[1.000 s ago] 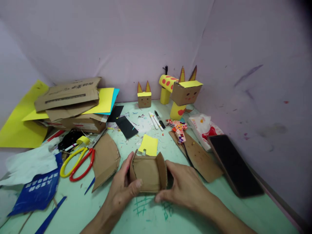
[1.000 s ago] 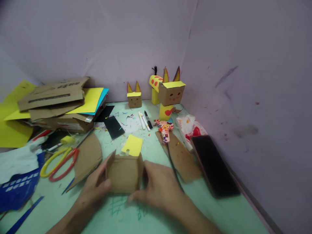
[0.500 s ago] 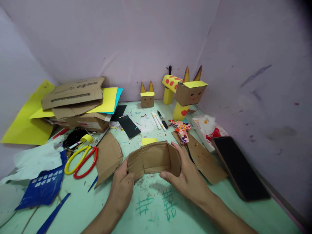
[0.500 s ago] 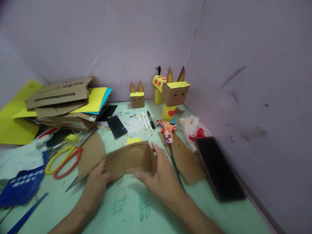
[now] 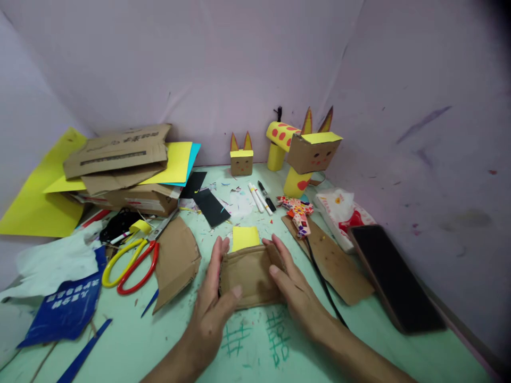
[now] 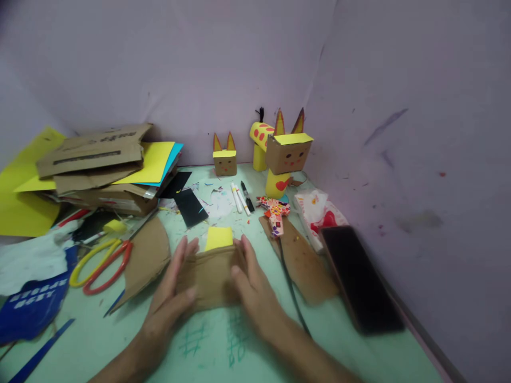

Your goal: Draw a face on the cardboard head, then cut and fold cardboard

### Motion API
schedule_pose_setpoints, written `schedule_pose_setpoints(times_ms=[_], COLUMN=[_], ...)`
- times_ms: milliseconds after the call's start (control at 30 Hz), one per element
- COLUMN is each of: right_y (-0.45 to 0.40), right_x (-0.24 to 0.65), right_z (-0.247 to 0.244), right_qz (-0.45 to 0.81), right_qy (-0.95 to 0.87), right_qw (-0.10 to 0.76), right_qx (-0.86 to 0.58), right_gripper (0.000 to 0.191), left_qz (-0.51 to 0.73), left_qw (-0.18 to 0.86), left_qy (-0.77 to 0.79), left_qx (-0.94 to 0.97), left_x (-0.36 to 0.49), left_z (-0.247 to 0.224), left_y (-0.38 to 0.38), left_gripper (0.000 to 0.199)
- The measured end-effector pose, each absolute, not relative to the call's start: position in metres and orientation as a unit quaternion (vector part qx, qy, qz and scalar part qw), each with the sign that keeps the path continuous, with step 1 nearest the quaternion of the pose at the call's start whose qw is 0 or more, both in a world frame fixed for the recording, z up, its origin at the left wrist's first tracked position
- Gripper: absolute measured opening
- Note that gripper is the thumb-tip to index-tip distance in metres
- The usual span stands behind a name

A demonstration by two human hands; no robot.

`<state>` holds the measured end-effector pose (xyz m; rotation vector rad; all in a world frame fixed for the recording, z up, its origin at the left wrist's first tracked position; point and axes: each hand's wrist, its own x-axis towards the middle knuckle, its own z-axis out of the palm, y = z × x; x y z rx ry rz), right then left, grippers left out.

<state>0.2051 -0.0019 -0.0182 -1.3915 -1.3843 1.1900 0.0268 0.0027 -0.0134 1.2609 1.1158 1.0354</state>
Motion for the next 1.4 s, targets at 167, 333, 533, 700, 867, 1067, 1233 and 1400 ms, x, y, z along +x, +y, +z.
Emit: schedule_pose_setpoints(times_ms=[167, 333, 533, 700, 867, 1067, 1233, 1400], right_y=[-0.009, -0.012, -0.012, -0.013, -0.013, -0.004, -0.001, 0.004], right_x=[0.199, 0.193, 0.194, 0.192, 0.187, 0.191, 0.209, 0.232], right_z=[-0.012, -0.013, -0.029, -0.048, -0.058, -0.039, -0.019, -0.009], right_qz=[0.488, 0.461, 0.392, 0.273, 0.217, 0.307, 0.443, 0.484], right_qy=[-0.563, -0.611, -0.666, -0.735, -0.745, -0.725, -0.656, -0.701], right_qw=[0.322, 0.259, 0.257, 0.274, 0.283, 0.251, 0.321, 0.257], right_qx=[-0.584, -0.589, -0.58, -0.557, -0.564, -0.563, -0.521, -0.457], right_gripper=[0.079, 0.076, 0.066, 0.065, 0.072, 0.068, 0.082, 0.134], left_qz=[0.429, 0.367, 0.293, 0.27, 0.251, 0.302, 0.316, 0.181], left_qw=[0.649, 0.573, 0.468, 0.425, 0.397, 0.447, 0.515, 0.51], left_qy=[0.452, 0.537, 0.61, 0.62, 0.626, 0.585, 0.502, 0.443], left_qx=[0.437, 0.498, 0.569, 0.602, 0.623, 0.606, 0.619, 0.715], left_x=[0.032, 0.044, 0.068, 0.074, 0.08, 0.069, 0.033, -0.002], left_z=[-0.012, -0.012, -0.018, -0.02, -0.02, -0.018, 0.0, 0.025], left_y=[-0.001, 0.002, 0.001, 0.002, 0.003, 0.009, 0.017, 0.018], left_gripper=[0.064, 0.07, 0.073, 0.068, 0.068, 0.07, 0.079, 0.128])
